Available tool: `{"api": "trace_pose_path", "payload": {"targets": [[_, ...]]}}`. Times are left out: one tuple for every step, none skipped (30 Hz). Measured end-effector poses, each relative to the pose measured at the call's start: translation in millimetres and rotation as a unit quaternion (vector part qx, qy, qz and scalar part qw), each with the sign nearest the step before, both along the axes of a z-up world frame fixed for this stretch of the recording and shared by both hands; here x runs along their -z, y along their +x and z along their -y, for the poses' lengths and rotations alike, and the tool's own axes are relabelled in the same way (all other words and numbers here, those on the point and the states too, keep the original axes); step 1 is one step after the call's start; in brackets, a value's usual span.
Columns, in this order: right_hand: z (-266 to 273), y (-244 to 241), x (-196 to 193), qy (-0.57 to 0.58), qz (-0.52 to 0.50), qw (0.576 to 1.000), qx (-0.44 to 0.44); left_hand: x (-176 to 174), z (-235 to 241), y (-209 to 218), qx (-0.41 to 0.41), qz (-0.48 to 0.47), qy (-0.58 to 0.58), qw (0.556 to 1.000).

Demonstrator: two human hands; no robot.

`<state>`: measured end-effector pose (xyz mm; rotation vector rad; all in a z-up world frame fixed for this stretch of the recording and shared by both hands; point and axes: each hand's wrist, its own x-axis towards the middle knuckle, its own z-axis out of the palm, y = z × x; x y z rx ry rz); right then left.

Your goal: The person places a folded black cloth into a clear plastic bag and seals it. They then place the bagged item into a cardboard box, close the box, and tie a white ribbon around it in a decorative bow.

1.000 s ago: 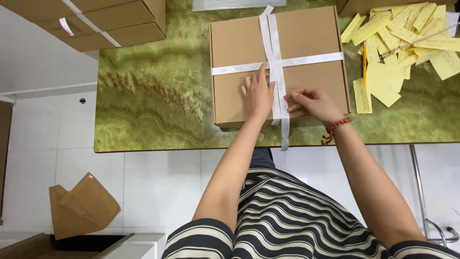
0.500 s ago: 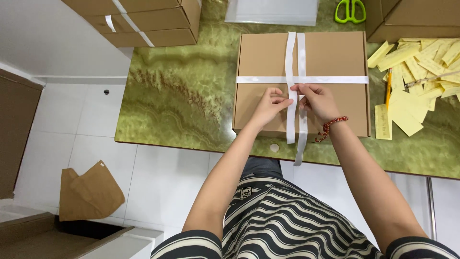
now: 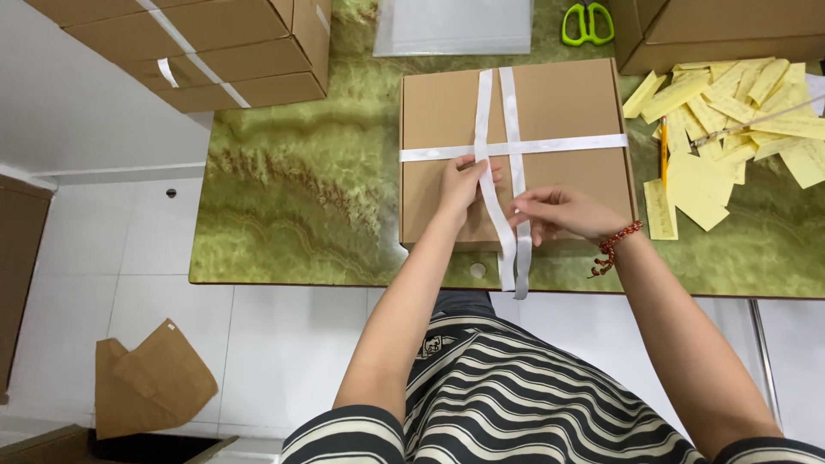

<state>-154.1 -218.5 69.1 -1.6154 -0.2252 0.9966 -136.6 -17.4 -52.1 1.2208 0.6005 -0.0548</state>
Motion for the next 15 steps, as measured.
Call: {"api": "trace_pose_path", "payload": {"targets": [[-1, 9, 9, 0.0, 0.0, 1.0, 0.001, -4, 0, -5, 0.001, 0.0, 0.0, 1.0], [-3, 18, 18, 0.0, 0.023, 0.999, 0.024, -7, -2, -11, 0.024, 0.002, -0.019, 1.0], [-6, 27, 27, 0.001, 0.045, 0.998, 0.048, -11, -4, -16, 0.046, 0.004, -0.039, 0.998], [-10, 35, 40, 0.002, 0.045, 0.998, 0.047, -21, -5, -25, 0.046, 0.003, -0.038, 0.998], [-15, 43, 52, 0.019, 0.061, 0.995, 0.073, -31, -7, -33, 0.08, 0.016, -0.065, 0.995], [-21, 53, 64, 0.037, 0.078, 0.992, 0.096, -42, -10, -41, 0.112, 0.029, -0.092, 0.989], [-29, 57, 66, 0.039, 0.079, 0.992, 0.094, -44, -12, -46, 0.11, 0.03, -0.09, 0.989], [-38, 63, 69, 0.033, 0.061, 0.988, 0.136, -45, -14, -51, 0.13, 0.028, -0.096, 0.986], [-47, 68, 71, 0.028, 0.044, 0.983, 0.178, -46, -16, -56, 0.151, 0.027, -0.101, 0.983], [-50, 75, 78, 0.029, 0.044, 0.983, 0.174, -45, -18, -58, 0.148, 0.027, -0.1, 0.984], [-53, 81, 85, 0.046, 0.023, 0.98, 0.195, -43, -20, -59, 0.174, 0.017, -0.058, 0.983], [-54, 84, 93, 0.062, 0.0, 0.975, 0.216, -41, -21, -64, 0.201, 0.003, -0.018, 0.98], [-53, 79, 85, 0.061, -0.003, 0.975, 0.213, -44, -23, -67, 0.198, 0.001, -0.019, 0.98], [-49, 75, 76, 0.062, -0.014, 0.974, 0.218, -47, -24, -68, 0.202, -0.004, -0.01, 0.979], [-45, 71, 68, 0.063, -0.024, 0.972, 0.223, -50, -25, -69, 0.206, -0.01, -0.002, 0.978]]}}
